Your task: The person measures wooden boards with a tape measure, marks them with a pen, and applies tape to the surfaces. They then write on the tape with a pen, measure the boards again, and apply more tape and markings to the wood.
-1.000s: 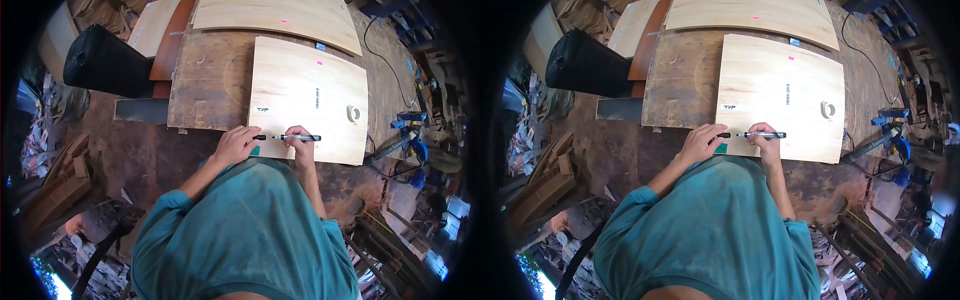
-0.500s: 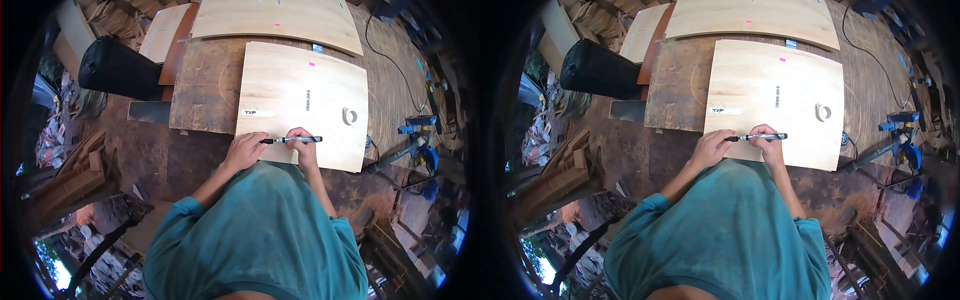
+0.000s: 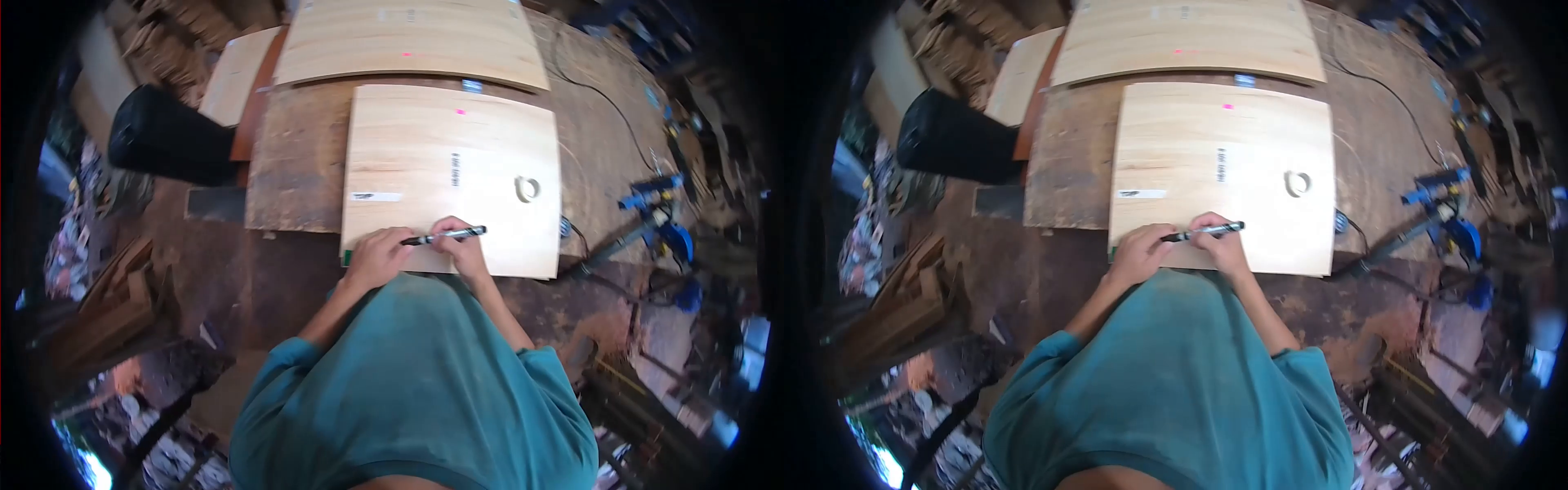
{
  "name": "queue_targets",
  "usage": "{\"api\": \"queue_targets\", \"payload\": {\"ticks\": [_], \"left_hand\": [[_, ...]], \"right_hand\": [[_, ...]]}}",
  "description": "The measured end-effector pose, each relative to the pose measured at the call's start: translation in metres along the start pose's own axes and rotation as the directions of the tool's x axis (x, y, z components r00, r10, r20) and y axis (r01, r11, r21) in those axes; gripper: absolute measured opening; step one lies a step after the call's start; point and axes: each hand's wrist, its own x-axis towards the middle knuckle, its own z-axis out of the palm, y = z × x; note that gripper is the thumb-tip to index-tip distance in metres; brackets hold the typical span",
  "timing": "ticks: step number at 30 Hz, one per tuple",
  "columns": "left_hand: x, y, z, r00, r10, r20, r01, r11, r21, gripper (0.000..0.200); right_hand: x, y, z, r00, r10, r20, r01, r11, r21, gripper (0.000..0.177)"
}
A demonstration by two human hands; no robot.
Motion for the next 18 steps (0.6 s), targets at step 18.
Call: {"api": "queue_targets", "payload": {"ticks": [18], "left_hand": [[0.156,-0.078,0.006,0.951,0.179,-0.253,-0.015,0.841,0.542,0.027]], "right_hand": [[0.043,-0.058,-0.178,0.898,-0.412,-0.152,-0.126,0.090,-0.988,0.028]]}}
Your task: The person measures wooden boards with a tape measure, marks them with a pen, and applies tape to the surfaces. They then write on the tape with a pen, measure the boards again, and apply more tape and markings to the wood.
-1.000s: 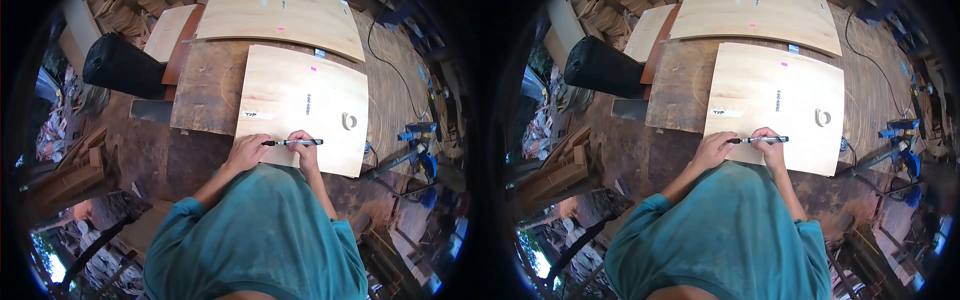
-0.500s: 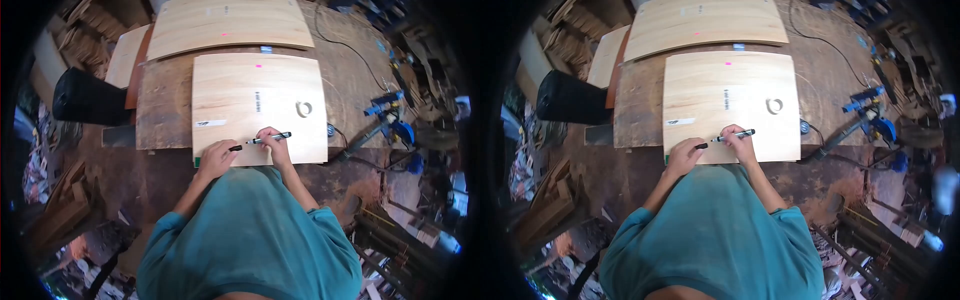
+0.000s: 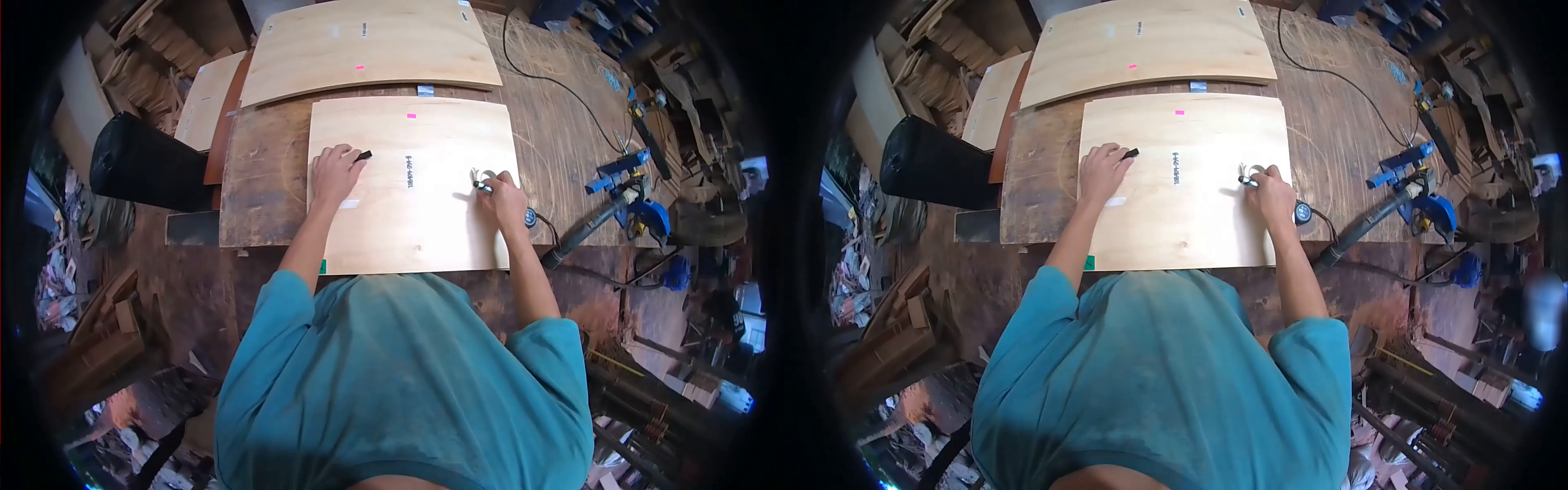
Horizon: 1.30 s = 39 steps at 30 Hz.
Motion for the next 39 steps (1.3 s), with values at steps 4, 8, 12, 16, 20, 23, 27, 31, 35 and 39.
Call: {"api": "queue_targets", "payload": {"ticks": [4,8,12,16,20,23,27,31,35,39], "left_hand": [[0.000,0.000,0.005,0.999,-0.043,0.006,0.043,0.999,-0.027,0.029],[-0.003,0.001,0.007,0.997,-0.077,0.018,0.078,0.994,-0.073,0.035],[-0.018,0.033,-0.005,0.999,0.001,-0.055,-0.015,0.967,-0.255,0.043],[-0.052,0.083,-0.041,0.954,0.029,0.298,0.191,0.707,-0.681,0.038],[-0.078,0.076,-0.034,0.900,-0.007,0.437,0.385,0.487,-0.784,0.028],[-0.087,0.074,-0.041,0.838,0.012,0.546,0.489,0.427,-0.760,0.022],[-0.104,0.067,-0.032,0.825,-0.004,0.566,0.557,0.177,-0.811,0.019],[-0.108,0.071,-0.032,0.805,-0.021,0.593,0.593,-0.001,-0.805,0.021],[-0.104,0.076,-0.038,0.773,-0.043,0.633,0.634,0.004,-0.773,0.019],[-0.106,0.074,-0.033,0.775,0.001,0.632,0.626,0.135,-0.768,0.015]], "right_hand": [[-0.002,-0.004,0.000,0.999,0.007,-0.035,-0.006,1.000,0.012,0.020],[-0.008,-0.018,-0.014,0.995,-0.096,0.018,0.089,0.971,0.221,0.026],[-0.019,-0.055,-0.033,0.965,-0.136,0.226,0.006,0.870,0.494,0.029],[-0.032,-0.095,-0.047,0.911,-0.230,0.341,-0.056,0.752,0.657,0.026],[-0.035,-0.113,-0.042,0.866,-0.317,0.387,-0.012,0.760,0.650,0.030],[-0.035,-0.120,-0.038,0.826,-0.403,0.394,0.066,0.764,0.642,0.031],[-0.036,-0.127,-0.031,0.784,-0.419,0.458,0.057,0.784,0.619,0.034],[-0.036,-0.127,-0.031,0.763,-0.399,0.509,0.019,0.800,0.599,0.036],[-0.038,-0.127,-0.035,0.764,-0.369,0.530,-0.012,0.812,0.584,0.035],[-0.039,-0.123,-0.034,0.763,-0.370,0.530,0.009,0.826,0.564,0.037]]}}
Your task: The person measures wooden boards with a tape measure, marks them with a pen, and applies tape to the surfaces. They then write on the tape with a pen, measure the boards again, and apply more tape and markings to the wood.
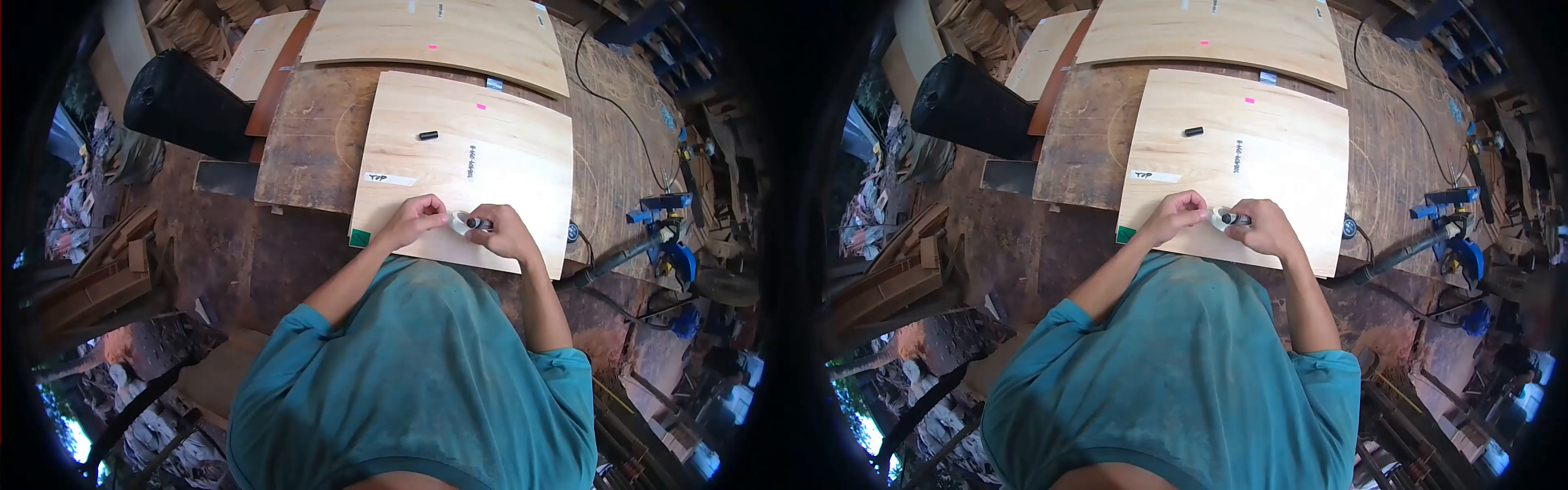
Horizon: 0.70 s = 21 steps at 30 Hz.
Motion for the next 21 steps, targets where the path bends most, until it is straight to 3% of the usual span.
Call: {"api": "queue_targets", "payload": {"ticks": [5,7,11,13,16,19,21], "left_hand": [[-0.001,0.004,0.005,0.998,0.048,-0.044,-0.042,0.990,0.133,0.012],[-0.001,0.005,0.005,0.997,0.038,-0.063,-0.027,0.984,0.174,0.012],[-0.004,0.004,0.004,0.974,0.135,-0.184,-0.073,0.948,0.311,0.017],[-0.008,0.006,0.002,0.962,0.151,-0.229,-0.057,0.926,0.373,0.017],[-0.013,0.005,-0.004,0.946,0.086,-0.313,0.054,0.909,0.412,0.020],[-0.017,0.005,-0.016,0.929,0.063,-0.366,0.126,0.874,0.470,0.021],[-0.020,0.012,-0.021,0.888,0.017,-0.459,0.278,0.775,0.567,0.021]], "right_hand": [[0.002,-0.003,-0.003,1.000,-0.002,0.029,0.003,0.999,-0.042,0.038],[0.003,-0.012,-0.006,0.996,0.082,0.040,-0.079,0.995,-0.066,0.035],[0.012,-0.019,-0.003,0.998,0.067,-0.011,-0.068,0.991,-0.115,0.035],[0.016,-0.028,-0.005,0.988,0.155,-0.010,-0.153,0.963,-0.220,0.034],[0.026,-0.028,0.000,0.967,0.252,-0.035,-0.252,0.930,-0.269,0.037],[0.032,-0.019,0.012,0.962,0.213,-0.170,-0.257,0.919,-0.300,0.039],[0.037,-0.018,0.013,0.969,0.199,-0.149,-0.239,0.913,-0.331,0.039]]}}
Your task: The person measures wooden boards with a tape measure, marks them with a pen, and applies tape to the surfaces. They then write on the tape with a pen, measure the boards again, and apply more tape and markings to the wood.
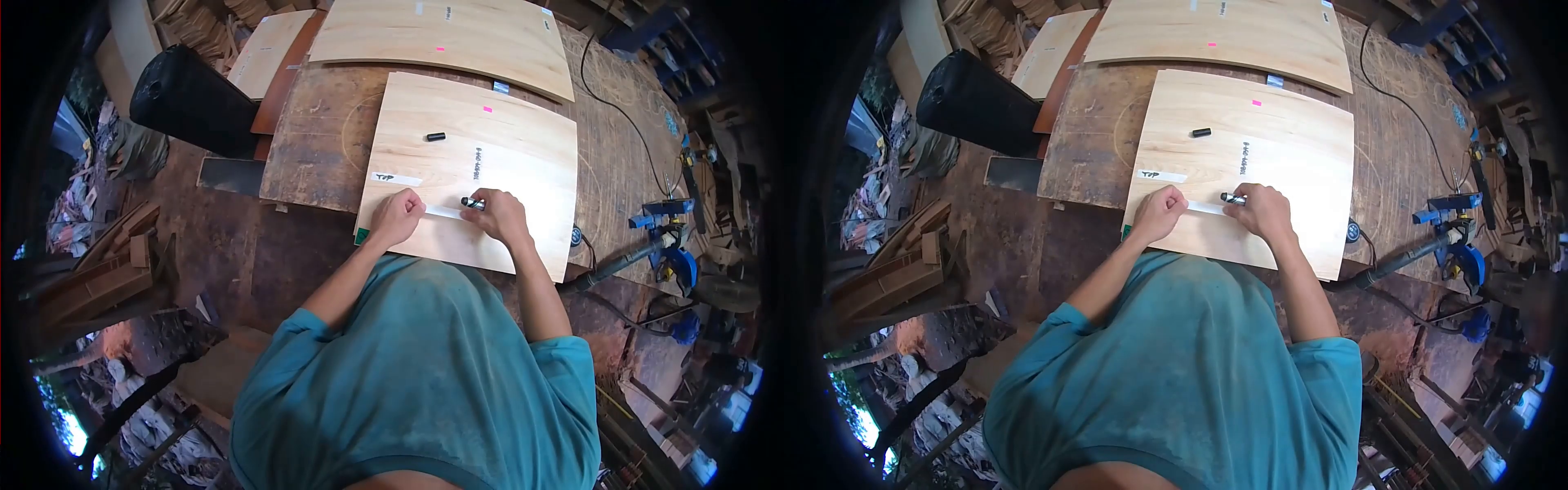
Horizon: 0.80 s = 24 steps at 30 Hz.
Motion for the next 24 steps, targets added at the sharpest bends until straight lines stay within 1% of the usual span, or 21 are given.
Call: {"api": "queue_targets", "payload": {"ticks": [1,2,3,4,5,6,7,8,10,15,18,24], "left_hand": [[0.001,0.000,-0.001,1.000,0.000,-0.001,0.000,1.000,0.000,0.021],[0.002,-0.001,0.000,0.997,0.051,-0.062,-0.046,0.996,0.079,0.020],[0.003,-0.002,0.001,0.987,0.106,-0.117,-0.086,0.983,0.160,0.020],[0.005,-0.002,0.001,0.988,0.106,-0.116,-0.087,0.984,0.159,0.020],[0.007,-0.002,0.002,0.982,0.121,-0.143,-0.091,0.976,0.200,0.019],[0.009,-0.003,0.003,0.976,0.139,-0.169,-0.096,0.966,0.241,0.018],[0.011,-0.004,0.003,0.976,0.142,-0.167,-0.099,0.966,0.240,0.018],[0.013,-0.005,0.003,0.969,0.165,-0.186,-0.114,0.959,0.259,0.017],[0.013,-0.004,0.002,0.961,0.189,-0.204,-0.128,0.952,0.279,0.015],[0.010,-0.002,0.000,0.972,0.142,-0.187,-0.080,0.949,0.306,0.013],[0.012,-0.008,0.002,0.964,0.172,-0.202,-0.099,0.939,0.328,0.016],[0.014,-0.010,0.001,0.966,0.166,-0.197,-0.089,0.933,0.348,0.017]], "right_hand": [[0.003,-0.001,0.000,1.000,-0.020,0.016,0.021,0.999,-0.029,0.039],[0.006,-0.004,0.000,1.000,-0.020,0.016,0.020,0.999,-0.029,0.039],[0.008,-0.008,0.000,0.999,-0.031,0.018,0.032,0.996,-0.083,0.037],[0.011,-0.013,0.001,0.999,-0.041,0.020,0.044,0.990,-0.137,0.036],[0.015,-0.016,0.002,0.999,-0.040,0.019,0.042,0.989,-0.138,0.036],[0.020,-0.020,0.004,0.999,-0.022,0.024,0.026,0.983,-0.183,0.035],[0.024,-0.023,0.005,1.000,-0.003,0.029,0.010,0.973,-0.229,0.035],[0.028,-0.025,0.005,1.000,-0.002,0.027,0.008,0.973,-0.230,0.035],[0.034,-0.028,0.007,0.997,0.025,0.066,-0.004,0.953,-0.303,0.034],[0.045,-0.027,0.020,0.998,0.016,0.055,0.004,0.937,-0.349,0.034],[0.046,-0.030,0.021,0.998,0.020,0.053,0.000,0.936,-0.353,0.035],[0.047,-0.031,0.025,0.999,0.006,0.033,0.006,0.939,-0.345,0.032]]}}
